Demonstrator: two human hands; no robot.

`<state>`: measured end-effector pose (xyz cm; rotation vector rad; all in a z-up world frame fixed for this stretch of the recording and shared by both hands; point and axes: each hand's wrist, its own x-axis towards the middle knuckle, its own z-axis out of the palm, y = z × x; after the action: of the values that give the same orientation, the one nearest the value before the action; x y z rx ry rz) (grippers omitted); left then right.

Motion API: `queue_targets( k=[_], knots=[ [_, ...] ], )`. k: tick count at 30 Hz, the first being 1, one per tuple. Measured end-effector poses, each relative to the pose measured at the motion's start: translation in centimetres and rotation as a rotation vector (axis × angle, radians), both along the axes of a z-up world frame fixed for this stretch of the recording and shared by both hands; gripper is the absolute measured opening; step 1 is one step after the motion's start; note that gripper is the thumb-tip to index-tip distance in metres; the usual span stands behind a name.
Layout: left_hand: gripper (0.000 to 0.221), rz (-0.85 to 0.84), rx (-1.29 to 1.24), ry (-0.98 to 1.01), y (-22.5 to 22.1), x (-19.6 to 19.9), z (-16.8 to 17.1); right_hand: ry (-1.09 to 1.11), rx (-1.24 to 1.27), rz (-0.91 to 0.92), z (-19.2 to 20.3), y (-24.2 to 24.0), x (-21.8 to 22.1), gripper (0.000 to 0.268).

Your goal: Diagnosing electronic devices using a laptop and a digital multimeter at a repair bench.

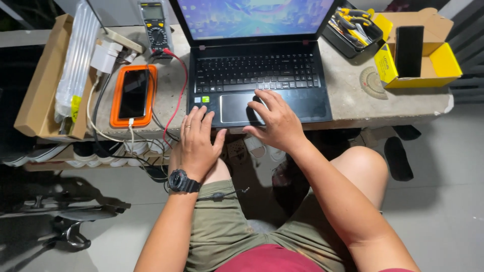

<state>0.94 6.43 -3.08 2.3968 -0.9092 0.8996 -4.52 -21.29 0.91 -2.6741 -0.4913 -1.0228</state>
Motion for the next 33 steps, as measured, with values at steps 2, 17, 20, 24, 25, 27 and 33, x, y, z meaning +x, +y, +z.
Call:
queue_targets(
  k=[2, 17, 20, 24, 25, 27, 33],
  knots=[
    [0.057, -0.001, 0.004, 0.000, -0.02, 0.09, -0.19, 0.007, 0.003, -0.002, 0.10, 0.01, -0.10, 0.067],
    [0.053, -0.003, 0.010, 0.037, 0.15, 0.10, -0.20, 0.038, 0.006, -0.006, -0.30, -0.12, -0.01, 0.070],
    [0.053, 0.001, 0.012, 0.036, 0.13, 0.06, -0.03, 0.040, 0.007, -0.010, -0.23, -0.06, 0.01, 0.070],
    [0.053, 0.004, 0.014, 0.036, 0.11, -0.02, 0.08, 0.041, 0.007, -0.013, -0.27, -0.07, -0.02, 0.070],
    [0.053, 0.005, 0.014, 0.036, 0.11, -0.01, 0.09, 0.041, 0.007, -0.012, -0.36, -0.10, 0.04, 0.070],
    [0.052, -0.002, 0.009, 0.041, 0.13, 0.02, 0.09, 0.020, 0.003, -0.014, -0.54, -0.13, 0.15, 0.071],
    [0.051, 0.006, -0.006, 0.017, 0.12, 0.28, -0.41, 0.013, 0.010, -0.013, -0.15, 0.02, -0.02, 0.070]
  ],
)
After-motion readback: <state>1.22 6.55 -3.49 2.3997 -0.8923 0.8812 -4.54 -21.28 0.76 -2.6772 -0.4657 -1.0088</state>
